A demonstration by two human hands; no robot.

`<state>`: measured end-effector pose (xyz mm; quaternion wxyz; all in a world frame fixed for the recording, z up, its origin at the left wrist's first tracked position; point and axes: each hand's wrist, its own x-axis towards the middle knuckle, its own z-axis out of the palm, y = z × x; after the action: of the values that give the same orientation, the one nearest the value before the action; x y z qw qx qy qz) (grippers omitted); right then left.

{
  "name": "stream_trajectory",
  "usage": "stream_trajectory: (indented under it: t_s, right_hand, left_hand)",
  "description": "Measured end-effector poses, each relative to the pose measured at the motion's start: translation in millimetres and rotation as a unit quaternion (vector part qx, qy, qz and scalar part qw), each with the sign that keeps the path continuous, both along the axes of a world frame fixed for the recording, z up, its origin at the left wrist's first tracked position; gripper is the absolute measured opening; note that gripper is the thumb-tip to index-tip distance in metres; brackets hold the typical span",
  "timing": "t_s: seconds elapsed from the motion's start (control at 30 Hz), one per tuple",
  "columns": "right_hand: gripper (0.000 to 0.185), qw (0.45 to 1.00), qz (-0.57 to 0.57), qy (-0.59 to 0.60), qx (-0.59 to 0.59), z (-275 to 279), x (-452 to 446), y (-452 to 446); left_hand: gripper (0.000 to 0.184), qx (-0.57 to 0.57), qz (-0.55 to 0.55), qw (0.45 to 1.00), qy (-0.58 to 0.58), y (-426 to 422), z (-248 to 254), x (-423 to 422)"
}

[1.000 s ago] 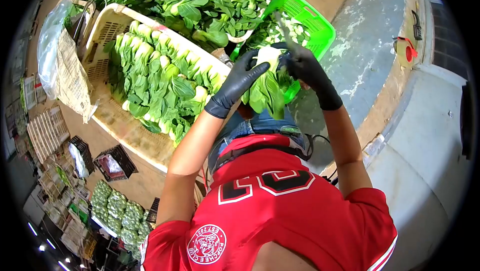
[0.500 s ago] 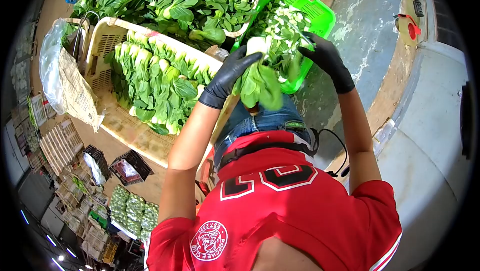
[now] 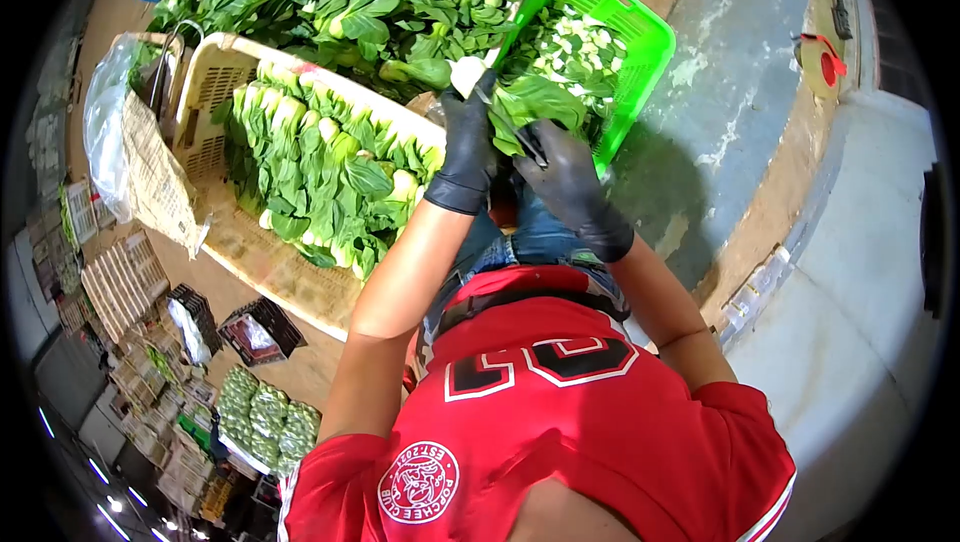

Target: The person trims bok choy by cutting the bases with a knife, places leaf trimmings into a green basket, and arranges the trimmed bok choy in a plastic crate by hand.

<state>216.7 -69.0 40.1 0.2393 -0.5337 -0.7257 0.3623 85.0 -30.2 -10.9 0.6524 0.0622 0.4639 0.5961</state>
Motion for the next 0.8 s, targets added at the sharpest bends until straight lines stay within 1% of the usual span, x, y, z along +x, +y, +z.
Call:
stream_trajectory:
  t_s: [0.07, 0.1, 0.13, 0.2, 0.27, 0.3, 0.33, 0.37, 0.4, 0.43, 0.47, 0.5, 0.53, 0.57, 0.6, 0.63, 0.67, 0.7, 0.73, 0.77, 0.8]
  right_hand:
    - [0.032, 0.999, -0.013, 0.023, 0.028, -3.0, -2.0, -2.9]
    - [0.024, 0.996, -0.029, 0.080, 0.006, 6.7, -6.6, 2.5]
    - [0.025, 0.991, -0.046, 0.118, 0.031, 5.7, -12.8, 3.6]
    - [0.027, 0.988, -0.043, 0.139, 0.053, -6.2, -18.7, 1.2]
    - [0.025, 0.994, 0.039, 0.081, 0.059, -22.1, -9.8, -0.9]
    - [0.021, 0.966, 0.050, 0.196, 0.163, -28.9, -16.0, -1.2]
    - [0.018, 0.996, 0.040, 0.083, -0.003, -12.8, -11.6, -3.2]
    - [0.018, 0.996, 0.045, 0.077, -0.005, 3.4, -13.9, -5.2]
    - [0.018, 0.996, 0.049, 0.071, -0.007, 16.0, -16.8, -8.9]
    - [0.018, 0.996, 0.048, 0.068, -0.003, 24.4, -17.5, -14.7]
    - [0.019, 0.997, 0.046, 0.064, 0.001, 31.2, -15.0, -20.4]
    - [0.019, 0.997, 0.044, 0.058, 0.005, 34.5, -13.9, -23.4]
    - [0.015, 0.990, -0.081, 0.091, -0.068, 26.3, -16.3, -27.4]
    - [0.014, 0.991, -0.083, 0.076, -0.074, 18.9, -9.1, -21.7]
    - [0.013, 0.991, -0.086, 0.056, -0.081, 13.7, -0.7, -16.3]
    - [0.013, 0.993, -0.087, 0.008, -0.081, 20.6, -1.8, -11.0]
    - [0.018, 0.978, -0.139, -0.019, -0.154, 19.7, 1.1, -9.4]
    - [0.021, 0.990, -0.106, -0.014, -0.092, 18.0, 2.8, -8.6]
    - [0.023, 0.997, -0.073, -0.006, -0.028, 13.9, 2.5, -6.6]
    - [0.026, 0.995, -0.086, -0.030, -0.043, 8.4, 5.8, -6.6]
    - [0.028, 0.992, -0.100, -0.054, -0.058, 1.6, 14.0, -10.1]
  left_hand:
    - [0.038, -0.015, 0.002, 1.000, 0.023, -1.9, 11.7, 3.3]
    - [0.041, -0.036, 0.017, 0.996, 0.074, -4.6, -11.5, 0.4]
    - [0.045, -0.047, 0.024, 0.996, 0.073, -6.1, -25.7, -1.5]
    - [0.050, -0.028, 0.039, 0.981, 0.187, -5.9, -27.4, -2.9]
    - [0.027, -0.038, 0.103, 0.971, 0.213, -8.4, -28.1, 2.1]
    - [0.027, -0.043, 0.098, 0.969, 0.223, -9.1, -25.8, -1.5]
    - [0.028, -0.031, 0.121, 0.966, 0.227, -7.2, -30.4, -2.8]
    - [0.029, -0.029, 0.156, 0.966, 0.202, -4.4, -35.2, -4.9]
    - [0.030, -0.026, 0.190, 0.965, 0.177, -0.7, -28.2, -11.9]
    - [0.034, -0.050, 0.189, 0.959, 0.203, 8.9, -27.0, -27.9]
    - [0.040, -0.031, 0.157, 0.949, 0.273, 20.9, -32.3, -50.5]
    - [0.048, 0.046, 0.141, 0.956, 0.255, 36.1, -30.7, -77.6]
    - [0.062, 0.109, 0.177, 0.958, 0.197, 57.0, -40.6, -102.8]
    - [0.076, 0.107, 0.196, 0.967, 0.124, 63.0, 5.4, -125.2]
    - [0.071, 0.056, 0.237, 0.940, 0.241, 72.4, 14.0, -155.5]
    - [0.070, 0.067, 0.231, 0.876, 0.418, 78.8, -0.2, -192.5]
    - [0.054, 0.117, 0.196, 0.854, 0.468, 80.5, -22.6, -234.1]
    - [0.035, 0.123, 0.211, 0.753, 0.611, 73.4, -37.0, -263.2]
    - [0.026, 0.100, 0.176, 0.766, 0.610, 53.1, -39.9, -276.4]
    - [0.025, 0.047, 0.059, 0.702, 0.708, 34.6, -59.2, -295.7]
    - [0.029, 0.061, 0.011, 0.622, 0.781, 19.2, -91.4, -314.6]
